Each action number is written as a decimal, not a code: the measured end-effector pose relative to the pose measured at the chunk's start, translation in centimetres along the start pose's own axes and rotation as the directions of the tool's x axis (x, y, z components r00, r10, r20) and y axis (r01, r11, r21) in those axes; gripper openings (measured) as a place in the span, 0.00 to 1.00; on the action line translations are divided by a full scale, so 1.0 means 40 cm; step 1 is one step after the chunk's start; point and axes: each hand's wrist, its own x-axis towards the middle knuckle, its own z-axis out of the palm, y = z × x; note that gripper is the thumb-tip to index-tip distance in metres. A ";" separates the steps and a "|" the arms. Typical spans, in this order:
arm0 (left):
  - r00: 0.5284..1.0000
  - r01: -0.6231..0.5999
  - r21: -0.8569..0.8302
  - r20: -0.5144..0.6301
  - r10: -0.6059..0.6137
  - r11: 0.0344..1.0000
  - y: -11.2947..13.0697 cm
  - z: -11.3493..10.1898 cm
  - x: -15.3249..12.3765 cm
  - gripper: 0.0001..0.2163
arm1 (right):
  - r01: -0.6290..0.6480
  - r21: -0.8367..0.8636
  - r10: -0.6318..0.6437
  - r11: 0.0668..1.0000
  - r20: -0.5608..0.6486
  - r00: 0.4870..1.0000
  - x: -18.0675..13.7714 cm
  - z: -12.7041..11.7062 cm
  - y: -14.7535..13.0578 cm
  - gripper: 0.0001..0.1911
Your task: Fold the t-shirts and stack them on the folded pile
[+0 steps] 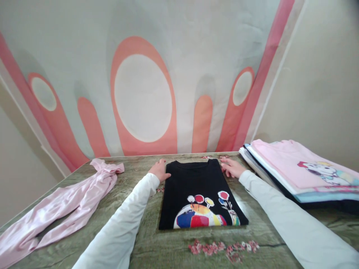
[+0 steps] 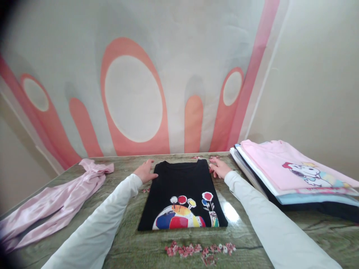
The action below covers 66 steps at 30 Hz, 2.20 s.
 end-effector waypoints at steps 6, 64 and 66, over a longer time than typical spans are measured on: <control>0.917 -0.397 0.077 0.065 0.393 0.914 0.128 0.074 -0.078 0.27 | 0.065 0.123 -0.077 0.990 0.095 0.993 -0.015 -0.006 -0.006 0.32; 0.939 -0.343 0.239 0.079 0.334 0.908 0.003 0.083 -0.160 0.31 | 0.129 -0.757 -0.165 0.640 0.029 0.986 -0.073 0.088 0.018 0.38; 0.942 -0.336 0.263 0.084 0.325 0.905 0.028 0.072 -0.178 0.29 | 0.010 -0.788 -0.065 0.616 -0.038 0.997 -0.070 0.045 0.021 0.38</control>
